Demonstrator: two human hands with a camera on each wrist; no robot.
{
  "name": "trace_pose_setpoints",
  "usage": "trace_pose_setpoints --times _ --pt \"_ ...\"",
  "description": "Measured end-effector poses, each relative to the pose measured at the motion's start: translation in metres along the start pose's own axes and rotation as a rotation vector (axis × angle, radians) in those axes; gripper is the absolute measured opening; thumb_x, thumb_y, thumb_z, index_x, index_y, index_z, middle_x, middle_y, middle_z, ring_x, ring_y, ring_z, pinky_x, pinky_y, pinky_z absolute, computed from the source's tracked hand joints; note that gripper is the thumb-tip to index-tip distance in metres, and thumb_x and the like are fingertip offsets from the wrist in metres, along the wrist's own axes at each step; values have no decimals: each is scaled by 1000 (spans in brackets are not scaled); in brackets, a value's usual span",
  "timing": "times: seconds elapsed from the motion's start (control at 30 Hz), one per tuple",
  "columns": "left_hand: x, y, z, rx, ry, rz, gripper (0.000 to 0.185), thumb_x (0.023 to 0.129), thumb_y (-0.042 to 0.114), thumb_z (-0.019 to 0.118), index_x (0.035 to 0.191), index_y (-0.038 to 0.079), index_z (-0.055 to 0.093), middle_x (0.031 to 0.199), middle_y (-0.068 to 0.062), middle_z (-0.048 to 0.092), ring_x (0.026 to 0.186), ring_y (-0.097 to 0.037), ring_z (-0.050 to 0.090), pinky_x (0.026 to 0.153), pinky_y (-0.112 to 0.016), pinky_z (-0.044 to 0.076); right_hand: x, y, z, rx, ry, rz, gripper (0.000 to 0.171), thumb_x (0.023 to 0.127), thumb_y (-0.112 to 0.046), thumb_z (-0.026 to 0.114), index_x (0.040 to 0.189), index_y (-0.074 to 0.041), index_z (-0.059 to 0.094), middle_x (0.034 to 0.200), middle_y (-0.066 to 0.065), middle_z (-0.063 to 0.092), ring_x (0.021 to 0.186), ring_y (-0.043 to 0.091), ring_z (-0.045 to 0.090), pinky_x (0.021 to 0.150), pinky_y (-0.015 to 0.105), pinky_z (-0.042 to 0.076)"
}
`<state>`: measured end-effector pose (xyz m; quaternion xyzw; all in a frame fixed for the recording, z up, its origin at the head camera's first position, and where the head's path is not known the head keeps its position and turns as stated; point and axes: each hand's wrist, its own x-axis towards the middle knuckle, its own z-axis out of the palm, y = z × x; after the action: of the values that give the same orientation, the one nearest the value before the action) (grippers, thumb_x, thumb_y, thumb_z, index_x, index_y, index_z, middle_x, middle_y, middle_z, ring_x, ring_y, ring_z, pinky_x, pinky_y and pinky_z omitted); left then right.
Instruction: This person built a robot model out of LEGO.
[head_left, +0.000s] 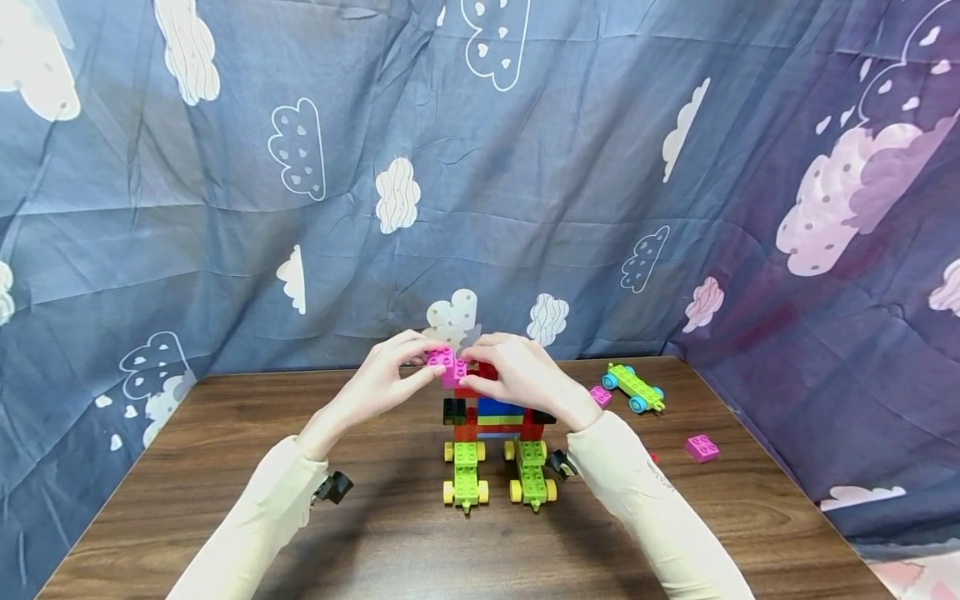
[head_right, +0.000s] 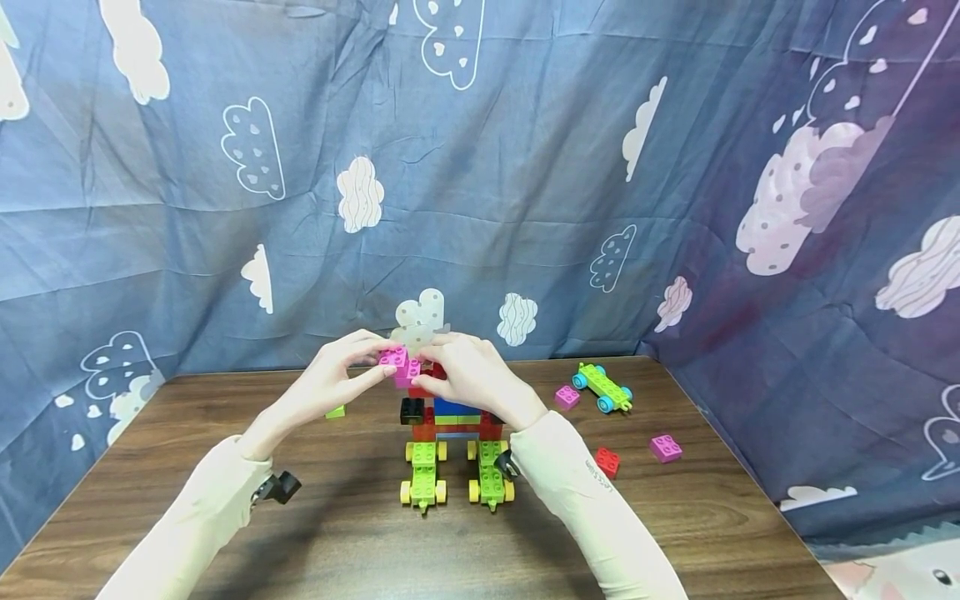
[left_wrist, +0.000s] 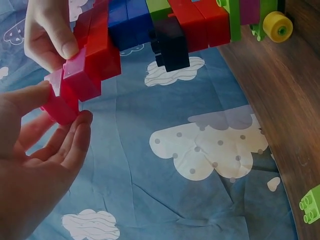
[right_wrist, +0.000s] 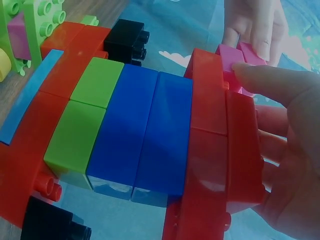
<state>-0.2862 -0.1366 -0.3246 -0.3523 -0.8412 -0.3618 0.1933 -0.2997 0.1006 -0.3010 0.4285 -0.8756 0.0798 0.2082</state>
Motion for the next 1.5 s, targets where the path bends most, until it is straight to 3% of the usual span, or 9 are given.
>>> trace_pose_setpoints --times 0.67,1.07,1.5 --pt "0 4 0 12 -2 -24 32 90 16 73 121 10 70 102 -5 66 91 -18 63 79 -39 54 0 0 2 -1 4 3 28 90 -36 72 109 -15 75 102 -1 74 93 16 69 81 31 59" --pt "-1 3 2 32 4 18 34 90 13 72 123 7 69 104 -7 65 93 -26 60 77 -43 51 -1 0 3 -1 11 6 29 89 -36 72 109 -15 75 103 0 74 94 16 70 82 31 59" --pt "-2 3 6 61 46 80 34 88 11 73 121 6 69 104 -8 64 93 -22 59 75 -38 50 -1 1 3 11 9 12 29 89 -36 73 109 -15 75 103 0 75 94 16 70 82 31 59"
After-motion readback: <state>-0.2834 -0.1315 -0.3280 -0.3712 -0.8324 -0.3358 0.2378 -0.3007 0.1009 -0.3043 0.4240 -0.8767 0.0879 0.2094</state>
